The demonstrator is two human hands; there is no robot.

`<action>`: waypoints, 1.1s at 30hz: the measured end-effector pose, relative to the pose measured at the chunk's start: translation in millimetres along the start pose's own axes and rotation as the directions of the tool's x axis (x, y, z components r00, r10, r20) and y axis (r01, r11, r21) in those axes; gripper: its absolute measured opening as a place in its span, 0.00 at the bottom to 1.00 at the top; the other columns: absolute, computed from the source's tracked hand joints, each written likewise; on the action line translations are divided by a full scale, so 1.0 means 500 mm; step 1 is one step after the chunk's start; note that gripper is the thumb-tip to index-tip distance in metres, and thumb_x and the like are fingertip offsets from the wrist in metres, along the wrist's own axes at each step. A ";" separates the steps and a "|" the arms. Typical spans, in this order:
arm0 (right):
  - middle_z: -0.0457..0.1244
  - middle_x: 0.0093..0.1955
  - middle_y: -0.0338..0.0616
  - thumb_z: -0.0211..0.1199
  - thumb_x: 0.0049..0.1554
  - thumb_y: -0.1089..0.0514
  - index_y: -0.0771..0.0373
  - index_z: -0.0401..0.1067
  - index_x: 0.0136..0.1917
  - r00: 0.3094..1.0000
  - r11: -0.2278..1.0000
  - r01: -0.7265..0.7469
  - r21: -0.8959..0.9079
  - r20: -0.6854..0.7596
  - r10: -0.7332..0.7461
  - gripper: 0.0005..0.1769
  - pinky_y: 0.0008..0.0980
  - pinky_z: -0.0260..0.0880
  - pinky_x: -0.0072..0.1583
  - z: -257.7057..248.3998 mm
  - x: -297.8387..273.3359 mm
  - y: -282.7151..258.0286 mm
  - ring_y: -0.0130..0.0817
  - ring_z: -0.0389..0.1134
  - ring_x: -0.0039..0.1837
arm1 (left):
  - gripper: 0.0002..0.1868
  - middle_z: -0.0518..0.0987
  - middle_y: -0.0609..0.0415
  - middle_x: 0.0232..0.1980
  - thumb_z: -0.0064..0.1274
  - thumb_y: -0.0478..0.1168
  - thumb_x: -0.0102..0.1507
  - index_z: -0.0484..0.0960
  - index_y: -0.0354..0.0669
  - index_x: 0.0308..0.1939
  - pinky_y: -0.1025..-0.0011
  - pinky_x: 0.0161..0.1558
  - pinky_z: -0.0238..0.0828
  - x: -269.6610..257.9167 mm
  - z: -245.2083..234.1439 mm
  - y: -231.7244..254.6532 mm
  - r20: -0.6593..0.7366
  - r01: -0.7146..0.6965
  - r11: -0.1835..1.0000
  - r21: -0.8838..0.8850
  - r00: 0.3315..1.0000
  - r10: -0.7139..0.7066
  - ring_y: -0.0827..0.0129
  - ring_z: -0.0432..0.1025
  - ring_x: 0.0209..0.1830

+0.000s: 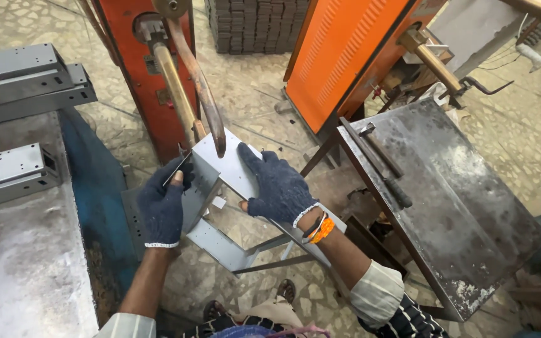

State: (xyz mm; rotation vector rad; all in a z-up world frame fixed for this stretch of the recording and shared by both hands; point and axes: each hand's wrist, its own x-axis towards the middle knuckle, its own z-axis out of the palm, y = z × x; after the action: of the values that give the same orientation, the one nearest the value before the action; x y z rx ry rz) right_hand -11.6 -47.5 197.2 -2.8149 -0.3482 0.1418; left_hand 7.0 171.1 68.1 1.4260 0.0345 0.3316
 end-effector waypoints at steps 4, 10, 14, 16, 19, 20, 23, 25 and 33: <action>0.58 0.64 0.65 0.76 0.36 0.41 0.55 0.49 0.80 1.000 1.000 0.015 0.017 -0.011 -0.015 0.65 0.54 0.69 0.57 0.004 0.003 0.007 0.62 0.66 0.59 | 0.13 0.85 0.49 0.47 0.51 0.39 0.70 0.80 0.35 0.56 0.67 0.53 0.73 0.023 -0.013 0.017 0.186 -0.144 0.965 0.218 0.977 0.104 0.67 0.78 0.47; 0.59 0.65 0.64 0.75 0.36 0.41 0.52 0.49 0.81 1.000 1.000 0.013 -0.003 0.001 -0.013 0.65 0.53 0.69 0.58 0.004 0.004 0.009 0.61 0.66 0.61 | 0.17 0.81 0.42 0.60 0.46 0.41 0.74 0.78 0.43 0.65 0.63 0.61 0.68 0.036 0.013 0.047 0.225 -0.424 0.777 0.465 0.905 0.360 0.56 0.74 0.61; 0.59 0.66 0.63 0.76 0.37 0.41 0.51 0.49 0.81 1.000 1.000 0.014 -0.001 -0.012 -0.014 0.64 0.53 0.69 0.58 0.000 0.000 0.005 0.61 0.65 0.61 | 0.19 0.79 0.41 0.64 0.46 0.41 0.73 0.79 0.44 0.67 0.61 0.66 0.63 0.025 0.019 0.057 0.234 -0.484 0.657 0.579 0.870 0.434 0.53 0.70 0.65; 0.59 0.65 0.62 0.76 0.37 0.41 0.51 0.49 0.81 1.000 1.000 0.015 0.010 -0.007 -0.015 0.64 0.54 0.69 0.57 -0.004 -0.004 0.003 0.61 0.65 0.60 | 0.22 0.76 0.44 0.69 0.42 0.42 0.74 0.73 0.38 0.70 0.65 0.69 0.61 0.021 0.021 0.072 0.256 -0.336 0.919 0.208 0.925 0.280 0.61 0.69 0.70; 0.60 0.63 0.61 0.75 0.38 0.41 0.52 0.49 0.81 1.000 1.000 0.022 0.017 -0.009 -0.022 0.64 0.54 0.69 0.57 0.000 -0.006 0.008 0.61 0.66 0.60 | 0.22 0.77 0.48 0.67 0.42 0.41 0.73 0.73 0.38 0.70 0.67 0.69 0.62 0.031 0.010 0.068 0.300 -0.225 0.963 0.147 0.938 0.173 0.65 0.70 0.68; 0.60 0.63 0.61 0.75 0.38 0.41 0.52 0.49 0.81 1.000 0.999 0.026 0.019 -0.004 -0.026 0.64 0.54 0.69 0.57 0.002 -0.010 0.006 0.61 0.66 0.60 | 0.22 0.77 0.48 0.67 0.42 0.41 0.73 0.73 0.38 0.70 0.67 0.69 0.62 0.025 0.004 0.061 0.295 -0.221 0.963 0.151 0.940 0.169 0.65 0.70 0.68; 0.60 0.62 0.62 0.75 0.38 0.40 0.52 0.49 0.81 0.999 0.999 0.034 0.006 -0.003 -0.034 0.64 0.54 0.69 0.57 -0.002 -0.003 0.007 0.62 0.66 0.60 | 0.21 0.78 0.48 0.67 0.43 0.40 0.73 0.74 0.38 0.69 0.68 0.67 0.64 0.027 0.001 0.045 0.268 -0.199 0.962 0.188 0.953 0.145 0.65 0.71 0.67; 0.60 0.62 0.64 0.75 0.38 0.40 0.53 0.48 0.81 0.999 0.999 0.041 0.003 -0.004 -0.041 0.64 0.54 0.69 0.57 0.001 -0.004 0.010 0.62 0.66 0.59 | 0.20 0.80 0.49 0.64 0.42 0.41 0.73 0.75 0.38 0.68 0.69 0.66 0.66 0.019 0.003 0.036 0.193 -0.167 0.975 0.145 0.971 0.138 0.66 0.72 0.64; 0.59 0.64 0.64 0.75 0.38 0.39 0.52 0.47 0.81 0.999 0.999 0.041 0.000 -0.003 -0.041 0.65 0.55 0.69 0.57 0.004 -0.002 0.014 0.63 0.66 0.60 | 0.19 0.82 0.46 0.58 0.45 0.38 0.71 0.78 0.39 0.65 0.68 0.60 0.69 0.009 -0.027 0.048 0.253 -0.271 0.892 0.361 0.949 0.186 0.67 0.76 0.59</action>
State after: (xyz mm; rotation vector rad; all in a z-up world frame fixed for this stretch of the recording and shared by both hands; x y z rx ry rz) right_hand -11.4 -53.7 193.4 -2.8054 -0.4056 0.1291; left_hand 3.3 187.5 90.4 1.8664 -0.2594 0.3794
